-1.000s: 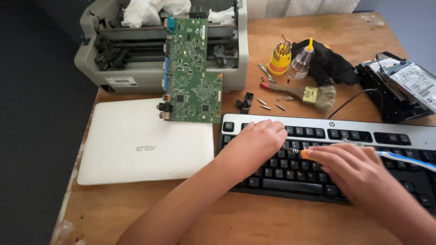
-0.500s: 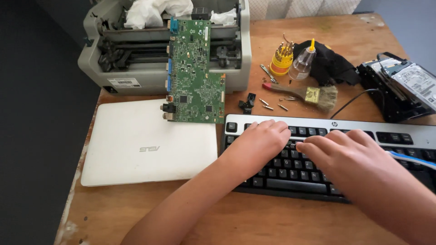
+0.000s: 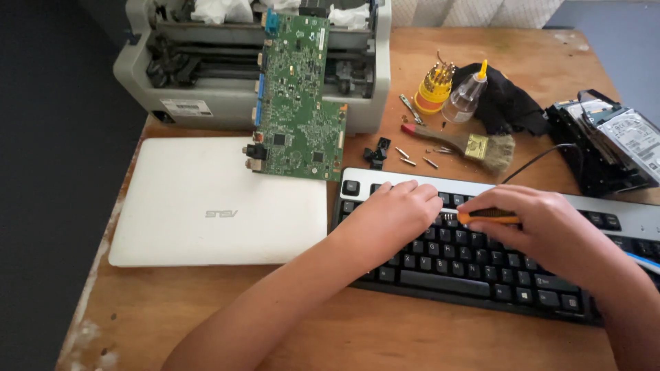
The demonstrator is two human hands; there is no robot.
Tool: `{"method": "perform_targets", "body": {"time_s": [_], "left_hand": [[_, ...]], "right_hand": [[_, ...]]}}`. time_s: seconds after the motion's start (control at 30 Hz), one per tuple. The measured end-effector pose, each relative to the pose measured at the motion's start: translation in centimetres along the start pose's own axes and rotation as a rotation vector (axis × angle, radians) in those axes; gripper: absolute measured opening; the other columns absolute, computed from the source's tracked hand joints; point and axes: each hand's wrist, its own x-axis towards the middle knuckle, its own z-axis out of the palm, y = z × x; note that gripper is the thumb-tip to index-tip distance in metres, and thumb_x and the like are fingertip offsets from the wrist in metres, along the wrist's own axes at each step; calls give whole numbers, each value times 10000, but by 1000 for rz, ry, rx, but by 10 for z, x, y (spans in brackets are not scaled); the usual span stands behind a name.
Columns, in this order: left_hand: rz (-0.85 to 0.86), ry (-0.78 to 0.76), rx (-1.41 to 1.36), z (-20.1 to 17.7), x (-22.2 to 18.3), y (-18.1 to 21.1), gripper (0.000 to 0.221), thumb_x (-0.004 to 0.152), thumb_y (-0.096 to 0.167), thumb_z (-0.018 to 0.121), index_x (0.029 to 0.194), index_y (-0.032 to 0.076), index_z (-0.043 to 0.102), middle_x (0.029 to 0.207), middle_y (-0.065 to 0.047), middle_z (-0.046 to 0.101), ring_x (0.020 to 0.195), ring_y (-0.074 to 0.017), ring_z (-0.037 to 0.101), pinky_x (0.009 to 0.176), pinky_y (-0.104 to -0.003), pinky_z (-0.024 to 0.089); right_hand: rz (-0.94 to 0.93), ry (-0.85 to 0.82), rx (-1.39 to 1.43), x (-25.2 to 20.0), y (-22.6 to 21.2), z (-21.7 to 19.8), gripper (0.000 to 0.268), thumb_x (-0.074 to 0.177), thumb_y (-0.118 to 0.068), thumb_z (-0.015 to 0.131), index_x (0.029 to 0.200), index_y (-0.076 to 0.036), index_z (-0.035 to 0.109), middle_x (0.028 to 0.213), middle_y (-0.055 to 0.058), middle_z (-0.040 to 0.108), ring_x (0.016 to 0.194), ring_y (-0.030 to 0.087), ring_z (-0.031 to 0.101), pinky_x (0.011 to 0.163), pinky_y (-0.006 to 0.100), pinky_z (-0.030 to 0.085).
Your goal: Disassembling a computer keyboard by prying off the keys with a screwdriver
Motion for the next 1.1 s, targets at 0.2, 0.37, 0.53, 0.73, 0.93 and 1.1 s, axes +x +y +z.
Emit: {"method": "perform_targets", "body": {"time_s": [0.2,0.37,0.53,0.73,0.93,1.1], "left_hand": [[7,-18,-10,-3,-1,-1,202,813,27,704,941,147,603,1024,-21,610,981,-228,614,740,-401,519],[21,5,-21,-11,-2,-1,158,821,60,673,926,150,597,1016,-24,615,983,-237,618,754,-393,503],[38,49,53,-10,-4,0,146,830,72,656,927,166,602,1009,-12,615,973,-216,612,777,-371,498],[41,18,11,-11,-2,0,104,858,118,640,955,145,613,1058,-39,619,1018,-238,606,807,-397,500],[39,-66,15,-14,-1,1,197,846,78,676,1030,129,627,1111,-47,602,1075,-235,583,840,-420,514],[32,-85,-70,-10,0,-1,207,847,41,658,1041,99,617,1150,-77,601,1107,-282,578,861,-449,488]], "right_hand": [[96,5,107,8,1,-5,203,811,-296,784,997,-250,851,1005,-95,875,915,91,785,847,258,529],[-16,75,184,8,22,9,183,821,-261,785,988,-217,845,983,-70,858,899,80,769,858,239,527],[-76,114,209,2,27,15,207,839,-240,766,1031,-206,832,1031,-57,848,961,95,772,910,252,528],[-413,273,-194,-20,-14,3,137,917,-268,662,1026,-233,738,1085,-102,774,948,127,720,871,343,498],[-483,277,-632,-25,-50,2,290,882,-119,612,1169,-143,646,1163,9,636,943,235,624,768,404,482],[-446,74,-518,-1,-41,-1,277,736,-176,687,1008,-177,641,985,27,629,898,261,661,829,423,513]]}}
